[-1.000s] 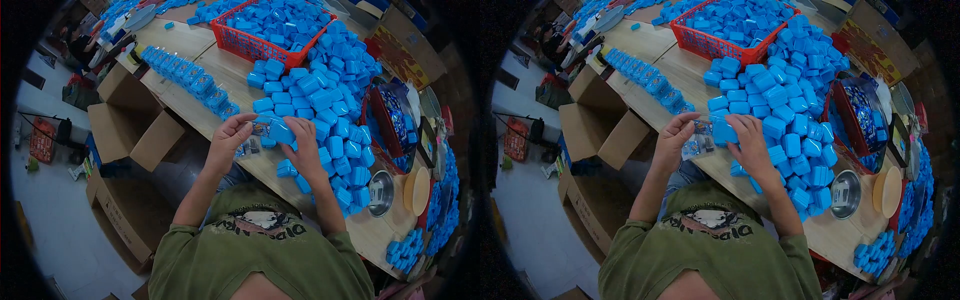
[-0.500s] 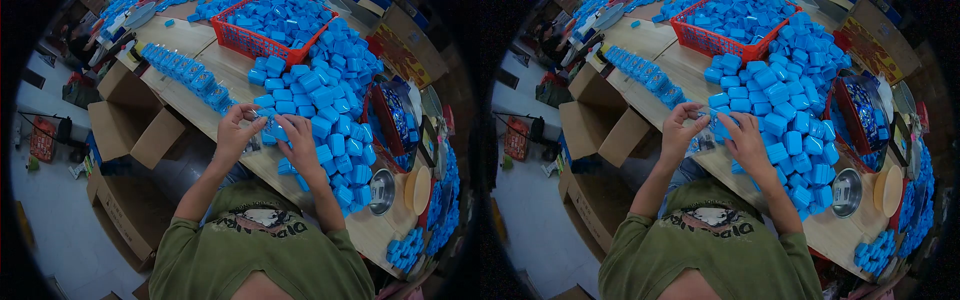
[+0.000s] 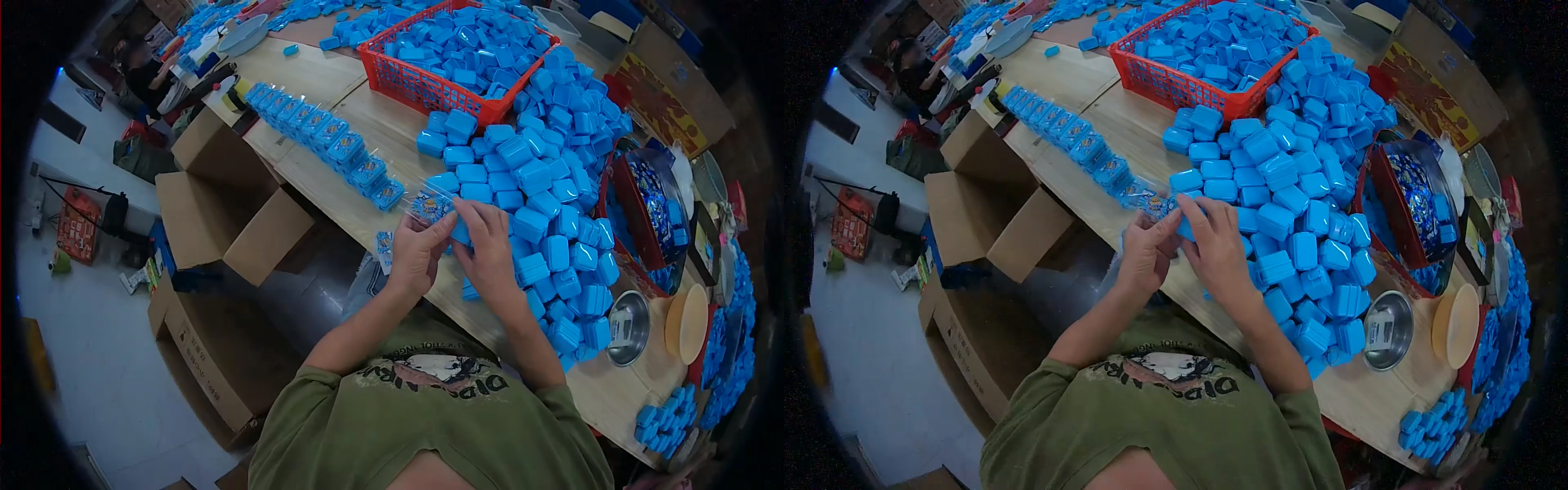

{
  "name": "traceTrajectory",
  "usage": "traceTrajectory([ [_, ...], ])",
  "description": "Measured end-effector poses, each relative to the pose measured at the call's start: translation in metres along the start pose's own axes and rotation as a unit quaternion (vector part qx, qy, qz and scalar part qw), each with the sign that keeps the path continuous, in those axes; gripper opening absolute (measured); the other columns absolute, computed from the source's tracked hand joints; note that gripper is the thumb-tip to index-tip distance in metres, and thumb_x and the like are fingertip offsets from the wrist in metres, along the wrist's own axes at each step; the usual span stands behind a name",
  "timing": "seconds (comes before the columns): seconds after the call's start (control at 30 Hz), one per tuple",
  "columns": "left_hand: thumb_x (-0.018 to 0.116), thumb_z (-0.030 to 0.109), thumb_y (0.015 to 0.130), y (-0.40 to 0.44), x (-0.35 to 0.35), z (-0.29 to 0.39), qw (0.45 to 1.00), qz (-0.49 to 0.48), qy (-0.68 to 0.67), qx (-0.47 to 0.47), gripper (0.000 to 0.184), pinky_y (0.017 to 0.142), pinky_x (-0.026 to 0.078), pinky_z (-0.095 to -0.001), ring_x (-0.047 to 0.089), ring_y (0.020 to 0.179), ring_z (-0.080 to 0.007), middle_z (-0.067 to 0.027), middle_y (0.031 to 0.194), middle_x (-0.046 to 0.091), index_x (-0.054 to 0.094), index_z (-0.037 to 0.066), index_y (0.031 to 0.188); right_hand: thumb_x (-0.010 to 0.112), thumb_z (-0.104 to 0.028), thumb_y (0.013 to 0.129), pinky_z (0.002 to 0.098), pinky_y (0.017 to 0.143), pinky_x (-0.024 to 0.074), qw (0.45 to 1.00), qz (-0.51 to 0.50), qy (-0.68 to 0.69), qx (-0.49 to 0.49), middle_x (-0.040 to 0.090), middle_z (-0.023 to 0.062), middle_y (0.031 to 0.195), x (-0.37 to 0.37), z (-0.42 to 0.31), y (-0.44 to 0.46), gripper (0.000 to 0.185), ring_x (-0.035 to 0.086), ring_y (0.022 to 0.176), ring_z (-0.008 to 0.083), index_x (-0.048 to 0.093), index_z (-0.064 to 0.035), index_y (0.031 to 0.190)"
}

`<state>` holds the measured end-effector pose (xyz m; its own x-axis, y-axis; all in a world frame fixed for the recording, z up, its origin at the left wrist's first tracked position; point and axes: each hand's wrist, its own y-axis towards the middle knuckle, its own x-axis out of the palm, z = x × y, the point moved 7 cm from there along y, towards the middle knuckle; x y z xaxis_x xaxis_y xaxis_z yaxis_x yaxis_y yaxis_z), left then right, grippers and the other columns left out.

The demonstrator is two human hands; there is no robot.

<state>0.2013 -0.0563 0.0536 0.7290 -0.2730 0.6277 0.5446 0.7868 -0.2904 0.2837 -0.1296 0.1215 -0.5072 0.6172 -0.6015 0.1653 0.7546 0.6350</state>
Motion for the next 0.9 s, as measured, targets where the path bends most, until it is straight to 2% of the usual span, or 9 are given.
traceTrajectory([
  [0.1,0.069,0.006,0.079,0.007,0.006,0.005,0.995,-0.045,-0.088,-0.001,0.038,0.076,0.050,-0.0289,0.061,0.089,-0.0154,-0.0069,0.097,0.060,0.048,0.004,0.111,0.071,0.001,0.068,0.0373,0.084,0.0410,0.999,0.032,0.021,0.008,0.051,0.0136,0.108,-0.007,-0.003,0.002,0.067,0.047,0.101,0.0296,0.041,-0.0056,0.128],
  [0.17,0.069,0.005,0.078,0.011,0.007,0.009,0.990,-0.076,-0.114,-0.033,0.036,0.077,0.051,-0.0308,0.061,0.088,-0.0160,-0.0059,0.098,0.061,0.050,0.004,0.109,0.068,-0.008,0.078,0.0317,0.076,0.0436,0.987,0.067,0.067,0.130,0.051,0.0110,0.106,-0.013,0.008,-0.006,0.054,0.050,0.096,0.0208,0.038,-0.0037,0.123],
  [0.2,0.069,0.005,0.078,0.011,0.010,0.013,0.990,-0.079,-0.113,-0.028,0.036,0.077,0.051,-0.0308,0.061,0.088,-0.0160,-0.0059,0.098,0.061,0.050,0.004,0.109,0.068,-0.008,0.078,0.0317,0.076,0.0436,0.987,0.069,0.067,0.125,0.051,0.0110,0.106,-0.012,0.010,-0.012,0.054,0.050,0.096,0.0208,0.038,-0.0037,0.123],
  [0.23,0.070,0.005,0.078,0.010,0.012,0.018,0.991,-0.077,-0.104,-0.016,0.036,0.077,0.051,-0.0305,0.061,0.087,-0.0157,-0.0057,0.098,0.061,0.050,0.004,0.108,0.064,-0.012,0.083,0.0282,0.071,0.0434,0.947,0.054,0.227,0.219,0.052,0.0090,0.101,-0.001,0.031,-0.024,0.042,0.051,0.089,0.0162,0.038,-0.0045,0.116],
  [0.27,0.070,0.005,0.077,0.009,0.012,0.021,0.993,-0.074,-0.095,-0.005,0.035,0.076,0.050,-0.0301,0.061,0.086,-0.0154,-0.0054,0.098,0.061,0.051,0.004,0.107,0.059,-0.016,0.089,0.0247,0.066,0.0433,0.872,0.034,0.379,0.309,0.053,0.0070,0.095,0.014,0.045,-0.036,0.030,0.052,0.083,0.0117,0.038,-0.0052,0.109],
  [0.37,0.072,0.005,0.076,0.014,0.004,0.006,0.996,-0.071,-0.056,-0.027,0.035,0.073,0.050,-0.0288,0.061,0.083,-0.0145,-0.0049,0.096,0.062,0.051,0.003,0.105,0.049,-0.018,0.095,0.0207,0.060,0.0412,0.822,0.041,0.477,0.308,0.055,0.0039,0.084,0.024,0.037,-0.034,0.016,0.051,0.070,0.0075,0.039,-0.0071,0.096],
  [0.67,0.074,0.006,0.075,0.002,0.011,0.001,0.993,-0.093,-0.007,-0.074,0.030,0.059,0.047,-0.0268,0.059,0.070,-0.0141,-0.0063,0.084,0.062,0.054,0.003,0.097,0.049,-0.017,0.095,0.0213,0.060,0.0428,0.817,0.055,0.479,0.316,0.054,0.0033,0.078,0.031,0.039,-0.040,0.014,0.052,0.067,0.0082,0.040,-0.0070,0.094],
  [0.77,0.075,0.009,0.074,-0.002,0.016,-0.001,0.988,-0.122,0.003,-0.089,0.031,0.067,0.047,-0.0296,0.059,0.076,-0.0153,-0.0053,0.087,0.062,0.056,0.004,0.098,0.047,-0.021,0.096,0.0222,0.056,0.0410,0.821,0.050,0.470,0.321,0.047,0.0029,0.077,0.028,0.036,-0.038,0.018,0.048,0.065,0.0083,0.040,-0.0050,0.094],
  [0.9,0.075,0.009,0.074,-0.001,0.015,-0.006,0.989,-0.116,0.017,-0.093,0.032,0.067,0.048,-0.0303,0.060,0.076,-0.0160,-0.0061,0.087,0.062,0.055,0.003,0.098,0.043,-0.026,0.097,0.0220,0.059,0.0403,0.832,0.042,0.452,0.319,0.049,0.0033,0.078,0.023,0.035,-0.038,0.022,0.047,0.066,0.0079,0.041,-0.0051,0.095],
])
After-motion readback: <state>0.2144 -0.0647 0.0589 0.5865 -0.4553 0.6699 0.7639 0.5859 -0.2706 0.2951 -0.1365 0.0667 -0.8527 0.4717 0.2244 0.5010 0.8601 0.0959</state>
